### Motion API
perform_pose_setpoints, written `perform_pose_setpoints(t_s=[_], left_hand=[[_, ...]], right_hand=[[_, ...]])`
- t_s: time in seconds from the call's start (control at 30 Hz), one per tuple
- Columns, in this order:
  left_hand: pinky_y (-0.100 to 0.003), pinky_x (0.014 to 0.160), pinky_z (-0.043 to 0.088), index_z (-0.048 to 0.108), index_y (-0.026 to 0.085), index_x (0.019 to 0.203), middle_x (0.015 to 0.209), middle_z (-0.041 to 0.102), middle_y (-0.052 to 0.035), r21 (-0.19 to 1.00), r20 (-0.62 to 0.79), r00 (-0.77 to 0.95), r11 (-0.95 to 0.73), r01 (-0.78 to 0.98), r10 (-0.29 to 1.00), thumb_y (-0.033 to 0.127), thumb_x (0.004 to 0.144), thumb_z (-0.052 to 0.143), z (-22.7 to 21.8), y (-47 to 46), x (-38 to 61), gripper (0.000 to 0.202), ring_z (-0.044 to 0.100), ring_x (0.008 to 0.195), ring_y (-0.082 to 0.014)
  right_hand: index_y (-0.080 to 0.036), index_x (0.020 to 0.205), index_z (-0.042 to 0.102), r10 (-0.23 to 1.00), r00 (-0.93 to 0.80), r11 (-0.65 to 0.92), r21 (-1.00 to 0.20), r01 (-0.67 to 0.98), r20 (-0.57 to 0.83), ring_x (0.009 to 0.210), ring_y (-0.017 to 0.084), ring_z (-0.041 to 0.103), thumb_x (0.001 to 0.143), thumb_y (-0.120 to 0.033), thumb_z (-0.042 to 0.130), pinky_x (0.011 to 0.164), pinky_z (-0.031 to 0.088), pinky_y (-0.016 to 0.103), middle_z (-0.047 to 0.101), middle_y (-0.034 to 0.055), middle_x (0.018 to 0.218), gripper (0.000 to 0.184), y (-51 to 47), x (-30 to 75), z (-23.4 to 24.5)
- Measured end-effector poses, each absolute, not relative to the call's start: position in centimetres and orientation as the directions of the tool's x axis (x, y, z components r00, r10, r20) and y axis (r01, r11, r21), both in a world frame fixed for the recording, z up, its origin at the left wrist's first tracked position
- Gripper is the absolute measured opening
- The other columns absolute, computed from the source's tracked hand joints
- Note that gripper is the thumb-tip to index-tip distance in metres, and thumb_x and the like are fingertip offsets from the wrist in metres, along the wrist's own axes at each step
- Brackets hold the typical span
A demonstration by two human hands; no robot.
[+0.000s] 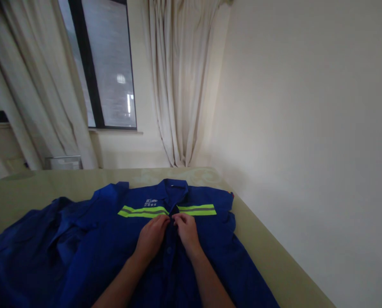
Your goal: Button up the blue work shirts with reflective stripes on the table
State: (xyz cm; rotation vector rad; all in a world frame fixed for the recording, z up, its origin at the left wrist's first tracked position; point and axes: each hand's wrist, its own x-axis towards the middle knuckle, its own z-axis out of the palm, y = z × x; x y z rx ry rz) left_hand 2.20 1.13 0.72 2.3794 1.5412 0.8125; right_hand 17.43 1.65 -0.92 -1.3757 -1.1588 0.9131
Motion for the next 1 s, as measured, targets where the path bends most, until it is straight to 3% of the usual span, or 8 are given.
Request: perform_pose_setpoints(t_s=[0.1,0.23,0.3,0.37,0.5,0.63,0.8,1.0], left_hand=[[-0.029,0.086,0.047,0.065,0.022,0.100,0.104,0.073,-0.0043,0.456,0.293,0.249,-0.364,0.812,0.923,0.022,0.104,0.039,0.8,1.4,2.2,0.026,0.067,0.100,-0.0191],[-0.031,0.082,0.045,0.064,0.021,0.093,0.097,0.072,-0.0055,0.451,0.248,0.232,-0.324,0.832,0.941,0.028,0.106,0.034,0.7,1.5,2.3,0.033,0.068,0.094,-0.0210],[-0.032,0.082,0.044,0.063,0.021,0.093,0.096,0.072,-0.0051,0.457,0.235,0.239,-0.324,0.828,0.942,0.028,0.105,0.037,0.5,1.5,2.3,0.030,0.067,0.093,-0.0215],[-0.032,0.084,0.043,0.063,0.021,0.099,0.100,0.072,-0.0059,0.466,0.239,0.253,-0.339,0.817,0.938,0.025,0.102,0.041,0.2,1.7,2.3,0.022,0.066,0.097,-0.0219],[-0.031,0.087,0.042,0.064,0.021,0.100,0.101,0.070,-0.0066,0.508,0.232,0.260,-0.344,0.790,0.937,0.019,0.095,0.048,-0.3,2.3,2.1,0.017,0.064,0.101,-0.0220],[-0.032,0.086,0.042,0.066,0.022,0.100,0.098,0.070,-0.0043,0.526,0.205,0.230,-0.305,0.794,0.951,0.022,0.093,0.053,-0.4,3.0,1.9,0.015,0.063,0.099,-0.0213],[-0.037,0.090,0.043,0.071,0.026,0.104,0.111,0.068,-0.0051,0.441,0.275,0.212,-0.319,0.839,0.938,0.027,0.100,0.046,-0.3,3.2,1.6,0.026,0.059,0.108,-0.0243],[-0.044,0.111,0.037,0.074,0.027,0.105,0.145,0.055,-0.0053,0.308,0.343,0.298,-0.406,0.860,0.891,0.028,0.100,0.043,-0.2,4.3,1.5,0.031,0.044,0.136,-0.0265]], right_hand=[[-0.018,0.107,0.070,0.895,0.376,0.152,-0.958,0.243,0.238,0.076,0.021,0.065,0.085,-0.049,0.058,0.068,0.050,0.031,0.072,0.0073,0.092,0.041,1.3,17.5,-1.0],[-0.012,0.130,0.060,0.742,0.517,0.181,-0.870,0.459,0.427,0.104,0.028,0.065,0.091,-0.051,0.049,0.093,0.051,0.041,0.067,0.0178,0.120,0.056,3.3,17.4,-1.1],[-0.011,0.133,0.060,0.808,0.402,0.161,-0.817,0.553,0.432,0.124,0.030,0.057,0.094,-0.049,0.044,0.107,0.043,0.045,0.061,0.0204,0.135,0.057,5.1,17.0,-1.0],[-0.017,0.130,0.066,0.914,0.174,0.196,-0.772,0.605,0.368,0.134,0.028,0.052,0.096,-0.047,0.044,0.114,0.035,0.046,0.062,0.0154,0.140,0.050,6.8,16.4,-1.0],[-0.028,0.120,0.074,0.951,-0.042,0.278,-0.782,0.558,0.308,0.131,0.024,0.058,0.097,-0.046,0.044,0.115,0.035,0.044,0.069,0.0049,0.134,0.042,8.5,15.4,-1.3],[-0.021,0.123,0.072,0.937,0.046,0.288,-0.838,0.464,0.347,0.127,0.022,0.061,0.103,-0.050,0.021,0.112,0.041,0.040,0.071,0.0090,0.130,0.062,8.9,16.0,-1.6],[-0.015,0.103,0.077,0.914,0.207,0.260,-0.894,0.366,0.350,0.087,0.024,0.075,0.101,-0.066,0.009,0.088,0.056,0.038,0.080,0.0128,0.087,0.085,8.8,16.9,-1.5],[-0.017,0.081,0.077,0.908,0.217,0.257,-0.886,0.387,0.358,0.062,0.023,0.071,0.095,-0.074,0.032,0.069,0.054,0.032,0.073,0.0075,0.060,0.074,9.5,16.8,-0.9]])
